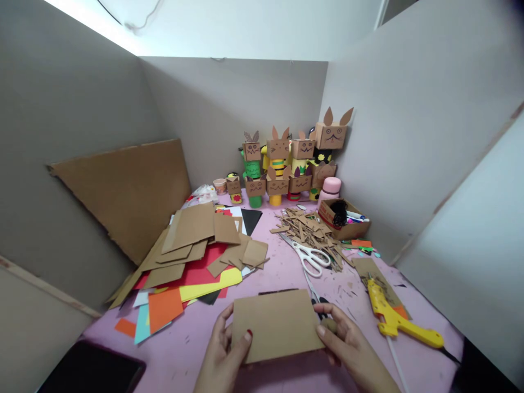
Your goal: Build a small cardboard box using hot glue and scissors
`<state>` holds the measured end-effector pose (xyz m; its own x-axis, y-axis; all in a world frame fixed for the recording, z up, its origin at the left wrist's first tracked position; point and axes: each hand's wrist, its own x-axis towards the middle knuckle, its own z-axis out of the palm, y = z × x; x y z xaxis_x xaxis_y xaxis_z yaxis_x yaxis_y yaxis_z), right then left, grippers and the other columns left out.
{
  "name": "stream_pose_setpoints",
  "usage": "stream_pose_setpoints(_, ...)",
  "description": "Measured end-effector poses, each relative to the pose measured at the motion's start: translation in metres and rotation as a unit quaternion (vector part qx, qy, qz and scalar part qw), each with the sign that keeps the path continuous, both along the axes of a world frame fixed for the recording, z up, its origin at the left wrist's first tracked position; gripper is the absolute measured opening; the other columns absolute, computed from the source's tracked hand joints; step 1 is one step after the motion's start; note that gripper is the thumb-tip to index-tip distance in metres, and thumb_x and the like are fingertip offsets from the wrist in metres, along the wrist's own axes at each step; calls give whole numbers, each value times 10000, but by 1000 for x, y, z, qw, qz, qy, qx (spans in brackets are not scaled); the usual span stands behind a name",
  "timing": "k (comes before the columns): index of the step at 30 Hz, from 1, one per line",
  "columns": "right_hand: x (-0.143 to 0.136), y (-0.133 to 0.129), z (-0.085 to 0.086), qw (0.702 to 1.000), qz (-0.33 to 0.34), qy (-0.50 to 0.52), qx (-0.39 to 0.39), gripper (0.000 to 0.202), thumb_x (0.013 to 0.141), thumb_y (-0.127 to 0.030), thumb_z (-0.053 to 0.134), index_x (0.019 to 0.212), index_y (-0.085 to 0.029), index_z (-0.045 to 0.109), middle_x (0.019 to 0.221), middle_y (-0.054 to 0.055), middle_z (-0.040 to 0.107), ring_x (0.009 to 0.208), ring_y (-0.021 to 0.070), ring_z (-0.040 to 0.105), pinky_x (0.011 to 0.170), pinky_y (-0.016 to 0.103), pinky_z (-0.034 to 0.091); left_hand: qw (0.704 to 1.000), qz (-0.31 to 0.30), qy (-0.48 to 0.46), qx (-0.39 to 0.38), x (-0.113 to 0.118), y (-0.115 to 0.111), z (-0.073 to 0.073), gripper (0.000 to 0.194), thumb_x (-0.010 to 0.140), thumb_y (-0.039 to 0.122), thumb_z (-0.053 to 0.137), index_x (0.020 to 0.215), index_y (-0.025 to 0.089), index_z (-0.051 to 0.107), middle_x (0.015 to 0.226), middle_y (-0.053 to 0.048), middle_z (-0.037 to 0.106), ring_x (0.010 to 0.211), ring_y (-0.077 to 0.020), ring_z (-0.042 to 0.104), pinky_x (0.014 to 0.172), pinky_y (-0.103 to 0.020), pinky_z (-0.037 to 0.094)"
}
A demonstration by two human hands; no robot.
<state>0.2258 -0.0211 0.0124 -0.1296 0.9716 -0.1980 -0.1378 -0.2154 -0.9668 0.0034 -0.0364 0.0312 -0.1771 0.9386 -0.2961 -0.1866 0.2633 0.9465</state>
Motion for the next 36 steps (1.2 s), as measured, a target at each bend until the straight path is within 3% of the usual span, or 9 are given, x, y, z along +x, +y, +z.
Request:
stream_pose_setpoints(14,-2,-3,5,1000,-6,15,1,576,714,-597,685,1059,-164,526,563,-87,478,434,46,368,416,167,248,999,18,34,-27,5,-4,17,816,623,551,730,1270,194,383,1069,-128,683,874,-294,673,501,-269,513)
stream_pose_setpoints(26,-4,-4,-3,999,-20,32,-14,592,690,-606,700,1058,-179,520,564,-74,538,430,64,432,397,158,285,1000,-1,19,-22,3,-3,1,761,642,552,724,1231,211,384,1082,-125,669,863,-291,677,433,-250,491)
stream_pose_setpoints(29,-4,-5,-7,999,-27,25,-15,586,697,-613,689,1061,-184,525,586,-58,559,448,79,456,389,159,289,999,7,31,-20,6,-4,-3,738,674,576,681,1245,213,387,1123,-134,649,942,-308,660,502,-285,530)
stream_pose_setpoints(31,-2,-5,-12,1000,-31,7,-4,542,744,-605,648,1079,-197,525,600,-58,550,456,85,450,404,173,322,997,35,67,16,6,-5,-7,771,698,606,639,1289,196,361,1199,-158,596,1039,-320,623,671,-349,564)
stream_pose_setpoints(33,4,-7,-16,998,-38,-40,29,492,794,-572,608,1121,-218,506,700,-28,580,541,114,515,492,215,423,982,62,161,83,3,-7,-11,810,725,621,602,1345,187,315,1312,-180,494,1165,-337,542,873,-429,515)
stream_pose_setpoints(34,7,-7,-17,994,-43,-82,59,492,803,-553,606,1153,-228,490,801,3,602,635,145,565,563,249,467,963,61,232,125,0,-9,-12,812,741,609,595,1373,200,291,1373,-181,427,1232,-349,480,950,-471,465)
stream_pose_setpoints(36,12,-8,-18,970,-42,-196,139,561,791,-522,631,1242,-247,443,1094,85,583,920,236,597,752,343,503,898,8,387,211,-6,-10,-11,788,775,534,614,1415,257,247,1467,-160,314,1331,-359,356,1027,-533,382)
